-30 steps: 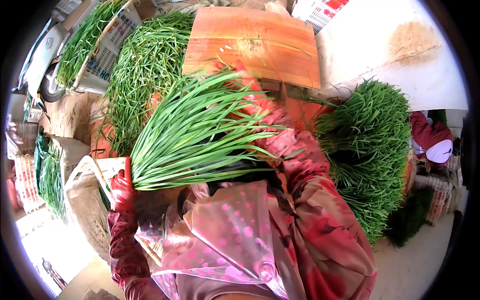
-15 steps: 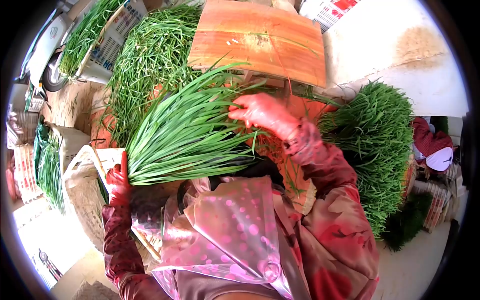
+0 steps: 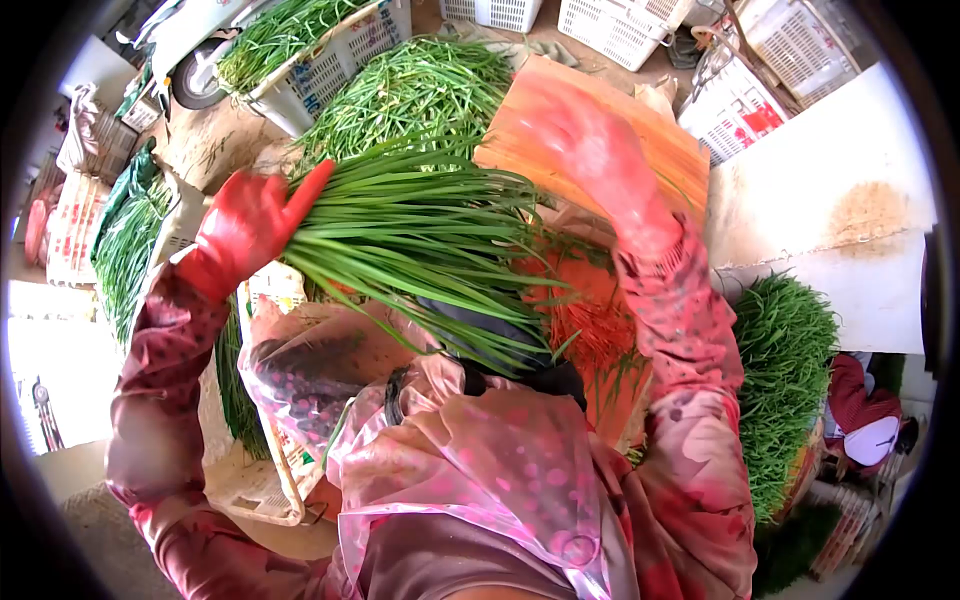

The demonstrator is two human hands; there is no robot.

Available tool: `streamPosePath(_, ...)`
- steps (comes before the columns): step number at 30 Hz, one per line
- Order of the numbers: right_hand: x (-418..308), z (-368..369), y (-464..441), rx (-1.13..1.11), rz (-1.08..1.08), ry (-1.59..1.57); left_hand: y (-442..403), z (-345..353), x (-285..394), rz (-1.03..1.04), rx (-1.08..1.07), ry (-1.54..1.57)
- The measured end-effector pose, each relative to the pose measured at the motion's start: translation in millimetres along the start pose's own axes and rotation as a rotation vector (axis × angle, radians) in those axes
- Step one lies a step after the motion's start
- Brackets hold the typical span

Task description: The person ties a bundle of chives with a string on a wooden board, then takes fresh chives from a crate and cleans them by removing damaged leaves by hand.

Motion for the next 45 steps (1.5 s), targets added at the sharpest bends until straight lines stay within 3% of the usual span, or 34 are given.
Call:
streamPosePath(1, -20.3, 5.9, -13.8, -0.017, -0.125, -0.424, -18.3, -24.1, -0.5, 0.082, 0.057, -0.078)
streamPosePath(3, -48.4, 29.9, -53.7, 0.136, -0.652, -0.185, -46.4, -52.7, 1.9, 0.214, 0.069, -0.146)
streamPosePath(5, -46.7, 59.9, -57.8, -0.136, -0.513, -0.376, -60.3, -62.6, 6.5, 0.237, 0.152, -0.115)
streamPosePath(8, -36.7, 81.4, -20.3, -0.748, -0.134, -0.924, -66.9, -51.0, 12.9, 0.254, 0.217, 0.030)
streamPosePath(9, -35.5, 81.4, -2.2, -0.684, -0.091, -0.936, -68.0, -43.6, 18.6, 0.252, 0.228, 0.045)
streamPosePath(10, -18.9, 85.4, 9.5, -0.539, -0.126, -0.672, -70.2, -34.7, 24.5, 0.232, 0.136, 0.196)
streamPosePath(11, -7.5, 100.0, 24.1, -0.572, -0.070, -0.801, -74.1, -28.4, 29.2, 0.214, 0.042, 0.342)
streamPosePath(12, -9.5, 94.8, 38.3, -0.583, -0.022, -0.674, -82.8, -25.2, 35.1, 0.206, -0.136, 0.476)
streamPosePath(13, -12.2, 90.1, 53.4, -0.596, 0.027, -0.550, -91.4, -24.7, 41.6, 0.210, -0.128, 0.488)
streamPosePath(15, -0.2, 108.5, 75.8, -0.364, -0.143, -0.561, -105.4, -21.9, 57.8, 0.299, -0.250, 0.617)
streamPosePath(16, -2.5, 105.0, 86.3, -0.289, -0.104, -0.440, -116.7, -29.9, 61.9, 0.330, -0.294, 0.637)
streamPosePath(17, -1.1, 105.5, 91.7, -0.295, -0.099, -0.440, -126.0, -31.7, 67.0, 0.330, -0.294, 0.645)
streamPosePath(19, 12.6, 109.6, 99.0, -0.273, 0.155, -0.529, -140.0, -33.0, 79.0, 0.421, -0.316, 0.678)
streamPosePath(20, 25.7, 113.2, 103.1, -0.206, 0.228, -0.485, -145.9, -38.2, 84.4, 0.435, -0.194, 0.564)
streamPosePath(23, 51.9, 103.1, 101.4, -0.256, 0.289, -0.616, -173.0, -40.0, 96.5, 0.523, -0.204, 0.516)
streamPosePath(24, 58.9, 102.0, 102.4, -0.271, 0.329, -0.631, -177.4, -43.7, 94.8, 0.507, -0.027, 0.572)
streamPosePath(25, 63.3, 95.7, 104.9, -0.270, 0.331, -0.631, -182.3, -43.1, 95.1, 0.508, -0.026, 0.573)
streamPosePath(27, 68.2, 76.9, 110.7, -0.357, 0.552, -0.847, -195.9, -47.3, 96.8, 0.549, 0.053, 0.524)
streamPosePath(28, 70.4, 62.2, 108.8, -0.380, 0.582, -0.862, -207.7, -59.2, 95.0, 0.578, -0.169, 0.550)
streamPosePath(29, 79.7, 45.6, 107.1, -0.375, 0.617, -0.778, -217.6, -61.2, 98.7, 0.578, -0.167, 0.551)
streamPosePath(31, 100.1, 2.6, 98.3, -0.340, 0.621, -0.591, -237.1, -64.0, 96.0, 0.403, 0.093, 0.463)
streamPosePath(32, 105.6, -22.8, 91.7, -0.296, 0.625, -0.529, -244.4, -60.8, 89.1, 0.401, 0.097, 0.464)
streamPosePath(33, 125.6, -44.8, 86.8, -0.244, 0.614, -0.501, -253.0, -63.5, 72.0, 0.273, 0.216, 0.548)
streamPosePath(34, 131.9, -74.1, 77.4, -0.214, 0.641, -0.273, -258.9, -64.5, 59.8, 0.141, 0.335, 0.630)
streamPosePath(35, 148.0, -98.8, 68.5, -0.155, 0.554, -0.087, -257.0, -58.7, 57.7, 0.137, 0.338, 0.632)
streamPosePath(37, 173.0, -133.7, 51.4, -0.057, 0.427, 0.266, -232.0, -41.4, 42.3, -0.108, 0.560, 0.874)
streamPosePath(39, 191.9, -144.3, 29.7, -0.018, 0.381, 0.432, -208.0, 0.4, 60.2, -0.241, 0.222, 1.051)
streamPosePath(41, 226.3, -141.0, 11.9, -0.032, 0.498, 0.740, -167.4, 37.5, 86.3, -0.286, 0.008, 1.094)
streamPosePath(42, 255.5, -135.0, 9.6, -0.017, 0.305, 0.737, -148.3, 50.4, 97.6, -0.298, -0.097, 1.125)
streamPosePath(43, 280.8, -122.3, 6.2, -0.016, 0.299, 0.733, -128.0, 61.6, 109.1, -0.313, -0.203, 1.154)
streamPosePath(45, 329.4, -92.2, 0.7, -0.097, 0.441, 0.813, -83.4, 74.9, 132.0, -0.418, -0.122, 1.250)
Point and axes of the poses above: each hand's wrist, its own y-axis away from the middle knuckle, its own z-axis out of the palm, x = y × z, the point moved 3 cm from there along -y, towards the middle knuckle, and after that the axes turned 2 degrees about y, right-handed, at the moved point
